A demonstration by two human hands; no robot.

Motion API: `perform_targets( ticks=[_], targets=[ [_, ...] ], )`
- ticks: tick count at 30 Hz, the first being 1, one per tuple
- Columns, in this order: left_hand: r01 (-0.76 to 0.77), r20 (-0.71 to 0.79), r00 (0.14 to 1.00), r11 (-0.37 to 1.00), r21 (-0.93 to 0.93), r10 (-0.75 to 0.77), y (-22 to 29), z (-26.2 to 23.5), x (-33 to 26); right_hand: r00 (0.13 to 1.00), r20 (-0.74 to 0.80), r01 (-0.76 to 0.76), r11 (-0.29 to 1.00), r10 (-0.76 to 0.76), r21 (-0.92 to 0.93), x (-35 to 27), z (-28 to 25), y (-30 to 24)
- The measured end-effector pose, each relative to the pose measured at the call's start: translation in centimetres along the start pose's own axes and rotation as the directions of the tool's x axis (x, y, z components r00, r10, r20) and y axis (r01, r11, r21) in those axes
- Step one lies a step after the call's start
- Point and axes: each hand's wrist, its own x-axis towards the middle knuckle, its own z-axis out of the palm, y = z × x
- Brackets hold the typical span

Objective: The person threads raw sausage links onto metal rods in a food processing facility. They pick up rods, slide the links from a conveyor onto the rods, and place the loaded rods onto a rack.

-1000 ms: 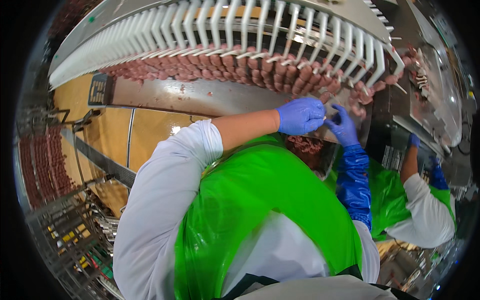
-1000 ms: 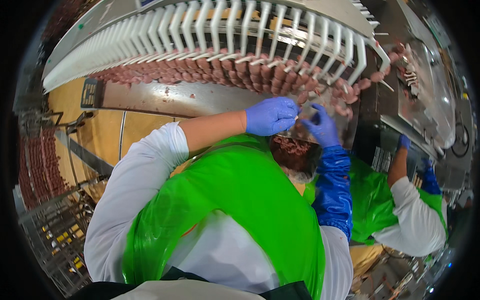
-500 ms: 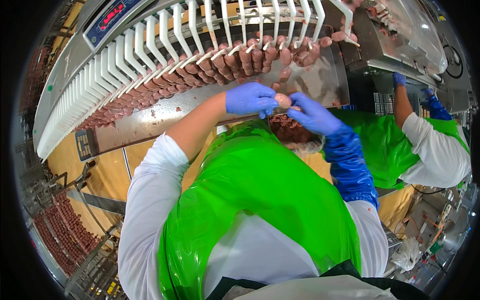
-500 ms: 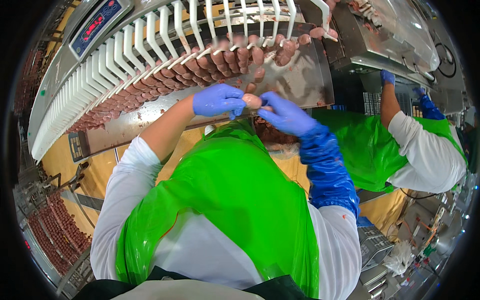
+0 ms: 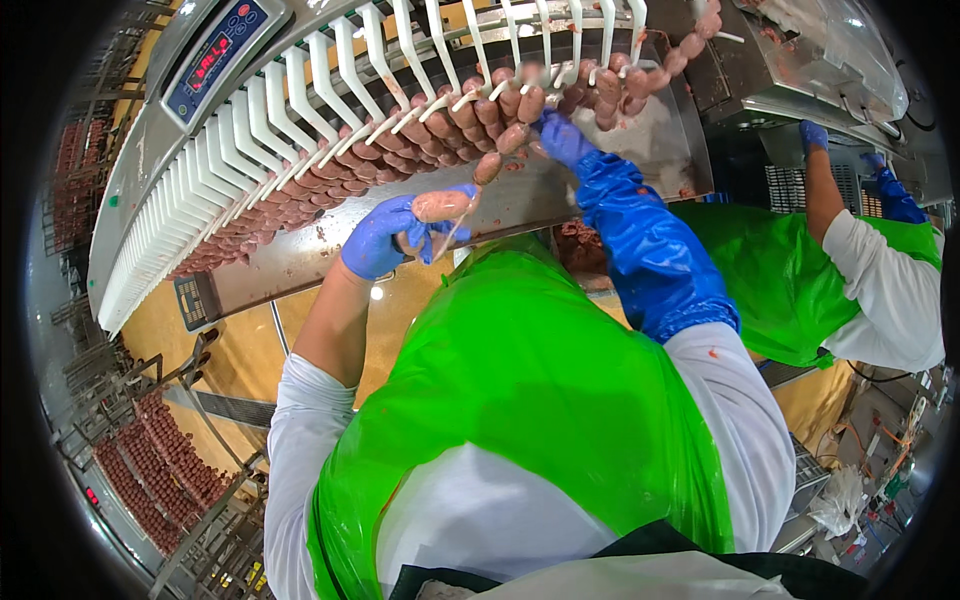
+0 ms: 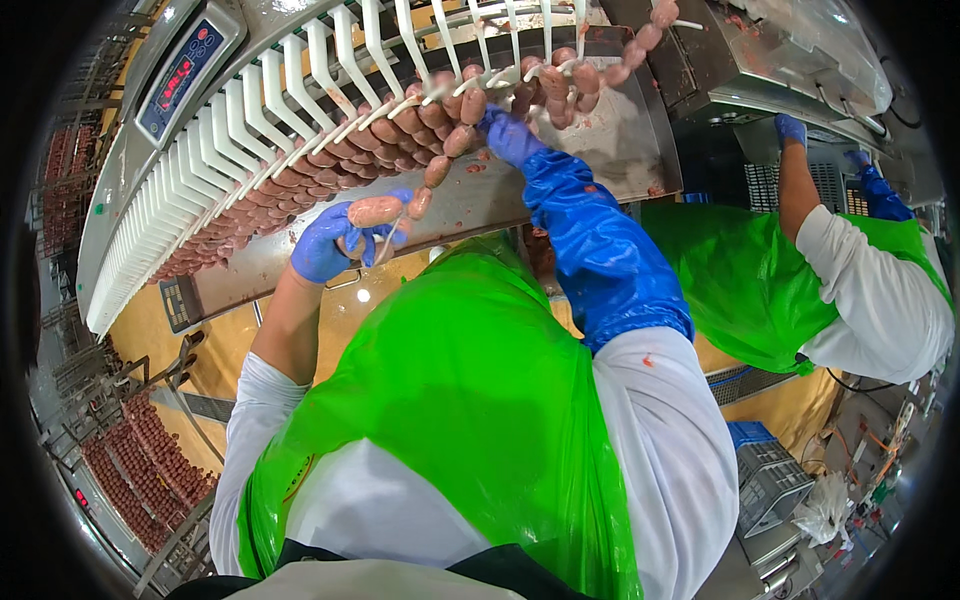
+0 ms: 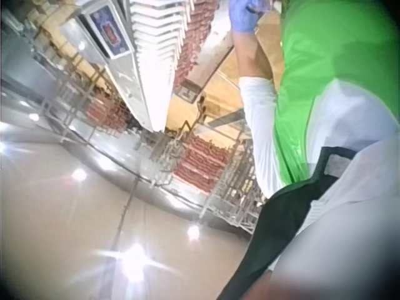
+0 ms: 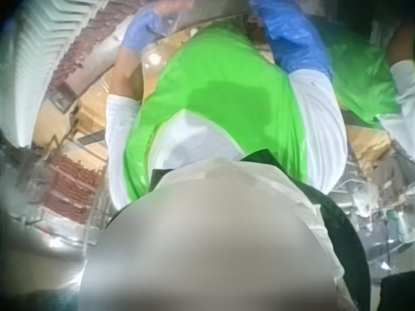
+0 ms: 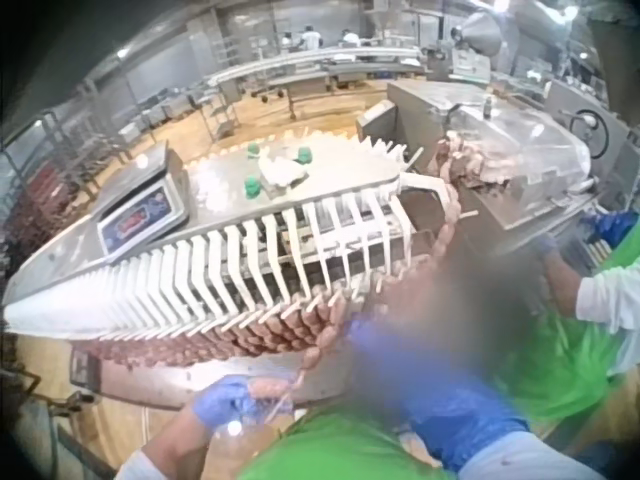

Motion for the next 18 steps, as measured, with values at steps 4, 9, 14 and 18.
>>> perform_targets(
  ticks=[4, 9, 14, 18],
  targets=[
    [0.081, 0.042, 0.996, 0.988, -0.132, -0.076, -0.9, 0.9, -0.1, 0.913, 0.304, -0.335, 0.926, 0.272, 0.177, 0.3, 0.2, -1.8],
    [0.308, 0.014, 0.942, 0.878, 0.365, -0.336, -1.0, -1.3, -0.3, 0.694, 0.66, -0.659, 0.625, 0.289, 0.419, -0.4, -4.1, -4.6],
    [0.027, 0.024, 0.996, 0.52, 0.854, -0.091, -2.3, -1.1, 7.7, 0.574, 0.788, -0.517, 0.845, 0.223, 0.137, 2.9, -5.4, -7.3],
    [-0.119, 0.077, 0.984, 0.269, 0.956, 0.161, -0.2, 1.8, 11.4, 0.58, 0.771, -0.432, 0.902, 0.264, 0.016, 4.6, -5.7, -8.3]
  ],
)
